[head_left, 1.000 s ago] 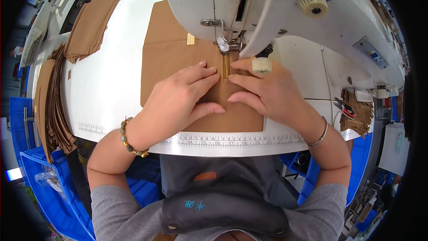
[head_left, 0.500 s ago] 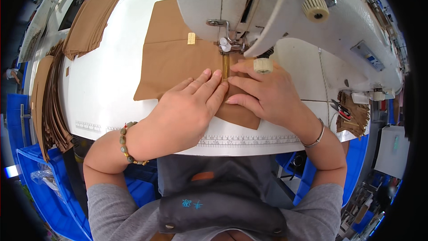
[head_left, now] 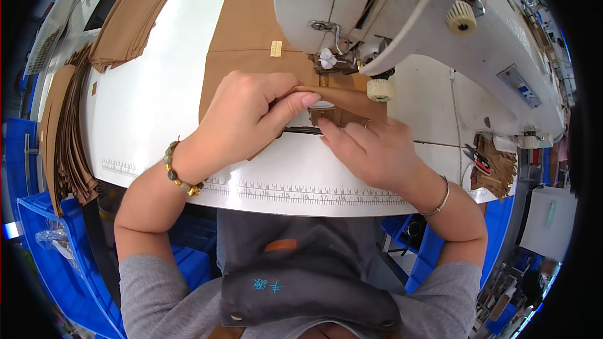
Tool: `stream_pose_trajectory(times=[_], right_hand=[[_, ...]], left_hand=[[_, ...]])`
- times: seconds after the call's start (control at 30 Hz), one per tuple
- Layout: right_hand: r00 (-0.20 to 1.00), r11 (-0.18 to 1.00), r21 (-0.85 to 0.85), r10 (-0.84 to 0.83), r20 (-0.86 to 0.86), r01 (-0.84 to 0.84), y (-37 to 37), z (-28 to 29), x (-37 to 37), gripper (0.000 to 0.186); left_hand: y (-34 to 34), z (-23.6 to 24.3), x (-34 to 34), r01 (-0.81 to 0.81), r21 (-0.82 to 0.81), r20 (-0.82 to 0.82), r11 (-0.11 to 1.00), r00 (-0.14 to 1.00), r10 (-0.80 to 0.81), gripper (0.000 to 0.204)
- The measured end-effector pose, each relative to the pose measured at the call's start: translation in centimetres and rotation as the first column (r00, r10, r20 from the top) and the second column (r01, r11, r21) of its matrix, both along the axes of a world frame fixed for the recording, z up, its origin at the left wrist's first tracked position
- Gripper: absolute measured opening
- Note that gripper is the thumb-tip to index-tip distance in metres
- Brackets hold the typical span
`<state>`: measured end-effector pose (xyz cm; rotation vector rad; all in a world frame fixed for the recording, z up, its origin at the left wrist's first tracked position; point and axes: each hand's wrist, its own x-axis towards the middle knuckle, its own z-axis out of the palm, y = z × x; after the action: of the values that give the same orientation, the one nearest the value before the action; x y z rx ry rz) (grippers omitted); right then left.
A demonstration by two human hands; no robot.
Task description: Sewing a zipper and attaching components to a leather bag part using an industrial sewing machine.
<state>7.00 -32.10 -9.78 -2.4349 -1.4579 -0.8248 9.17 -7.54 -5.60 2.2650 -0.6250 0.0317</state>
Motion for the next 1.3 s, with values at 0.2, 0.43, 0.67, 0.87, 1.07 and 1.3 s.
stream_pose_trajectory(times=[0.2, 0.43, 0.67, 0.87, 1.07, 1.3], right_hand=[[0.991, 0.997, 0.017, -0.073, -0.111, 0.075, 0.5, 0.2, 0.0, 0.028], [0.967, 0.990, 0.127, -0.030, -0.255, 0.064, 0.6, -0.1, -0.1, 0.025], [0.926, 0.986, 0.151, -0.003, -0.377, 0.065, 0.2, -0.2, -0.4, 0.015], [0.934, 0.991, 0.127, -0.003, -0.357, 0.052, 0.2, -0.3, -0.3, 0.013], [0.929, 0.988, 0.143, 0.006, -0.369, 0.050, 0.4, -0.3, -0.4, 0.011], [0.922, 0.985, 0.166, 0.014, -0.387, 0.054, 0.5, -0.7, -0.7, 0.011]], left_hand=[[0.2, 0.1, -0.2, 0.020, -0.001, -0.043, 1.000, 0.999, -0.020, 0.026], [0.2, 0.2, -1.0, 0.108, 0.075, 0.016, 0.991, 0.994, -0.110, 0.029], [-0.3, -0.6, -3.5, 0.131, 0.346, 0.224, 0.929, 0.950, -0.217, 0.065], [-0.4, -1.2, -4.0, 0.097, 0.375, 0.289, 0.922, 0.933, -0.215, 0.054], [-0.3, -1.3, -3.9, 0.124, 0.370, 0.244, 0.921, 0.943, -0.225, 0.058], [-0.4, -1.0, -3.6, 0.145, 0.407, 0.260, 0.902, 0.928, -0.267, 0.055]])
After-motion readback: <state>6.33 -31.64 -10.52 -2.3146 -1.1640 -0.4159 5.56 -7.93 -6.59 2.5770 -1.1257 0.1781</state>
